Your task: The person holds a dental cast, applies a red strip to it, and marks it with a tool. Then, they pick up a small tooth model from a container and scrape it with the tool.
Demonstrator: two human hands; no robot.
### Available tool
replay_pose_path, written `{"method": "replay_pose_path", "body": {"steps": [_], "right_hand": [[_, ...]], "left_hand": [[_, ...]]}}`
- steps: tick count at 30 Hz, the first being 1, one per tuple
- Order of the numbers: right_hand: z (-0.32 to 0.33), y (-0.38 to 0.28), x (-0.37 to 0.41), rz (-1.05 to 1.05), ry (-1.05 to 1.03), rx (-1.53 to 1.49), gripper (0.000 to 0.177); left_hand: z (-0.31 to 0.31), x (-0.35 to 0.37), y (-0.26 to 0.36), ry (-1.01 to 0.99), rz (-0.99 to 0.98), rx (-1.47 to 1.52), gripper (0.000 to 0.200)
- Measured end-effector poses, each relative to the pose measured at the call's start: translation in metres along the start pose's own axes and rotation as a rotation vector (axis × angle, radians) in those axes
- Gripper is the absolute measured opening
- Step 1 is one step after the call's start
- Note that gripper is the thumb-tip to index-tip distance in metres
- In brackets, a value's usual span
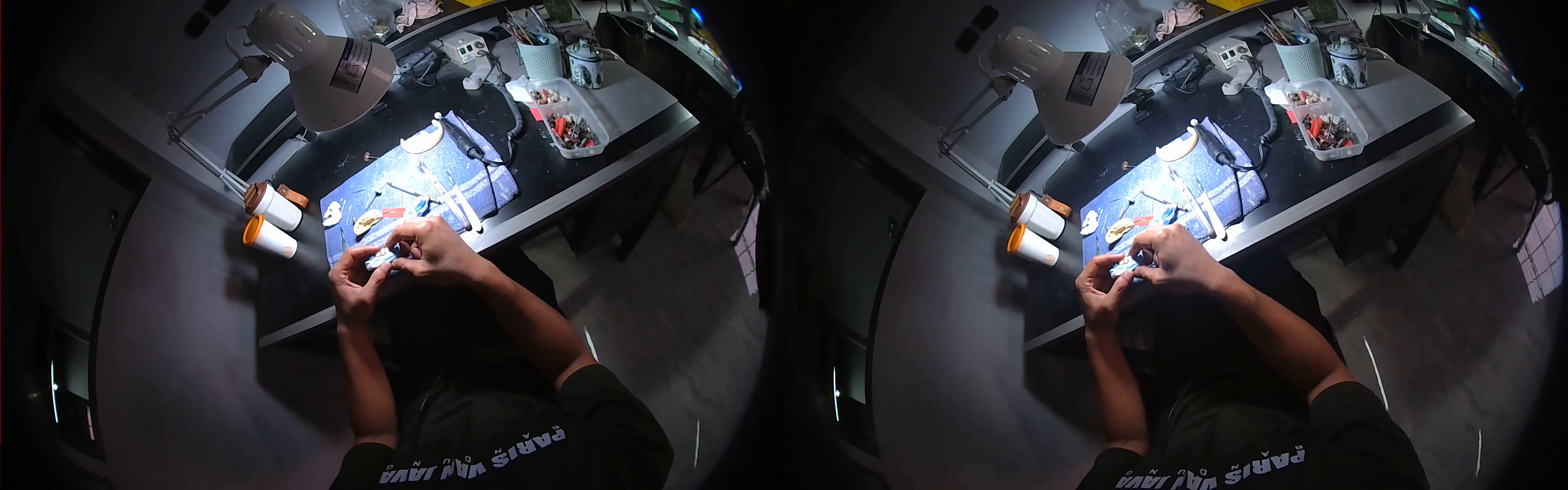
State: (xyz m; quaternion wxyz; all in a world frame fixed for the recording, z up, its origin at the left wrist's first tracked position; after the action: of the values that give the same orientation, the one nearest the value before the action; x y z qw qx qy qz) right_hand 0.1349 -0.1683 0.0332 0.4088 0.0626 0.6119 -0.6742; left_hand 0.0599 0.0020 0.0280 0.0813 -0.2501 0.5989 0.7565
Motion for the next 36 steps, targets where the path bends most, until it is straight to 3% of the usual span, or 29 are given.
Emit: {"method": "replay_pose_path", "body": {"steps": [27,36], "right_hand": [[-0.0004,0.0011,-0.0004,0.006,-0.023,0.024,0.025],[-0.0017,0.0026,-0.0012,0.011,-0.020,0.015,0.033]], "left_hand": [[-0.0014,0.0007,0.0011,-0.019,0.028,0.017,0.031],[-0.0010,0.0004,0.0021,0.002,0.008,0.020,0.029]]}}
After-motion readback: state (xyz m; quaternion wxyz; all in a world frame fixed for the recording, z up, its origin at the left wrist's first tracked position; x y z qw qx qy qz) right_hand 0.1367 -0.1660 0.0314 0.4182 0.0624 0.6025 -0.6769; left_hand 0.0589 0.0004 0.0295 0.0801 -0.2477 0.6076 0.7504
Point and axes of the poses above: each hand's wrist, its own x-axis away from the middle knuckle, its own z-axis out of the back of the hand, y = z × x, the point moved 7 cm from there along -x, towards the middle knuckle, and after that the axes turned 5 degrees about y, right-handed, at the moved point
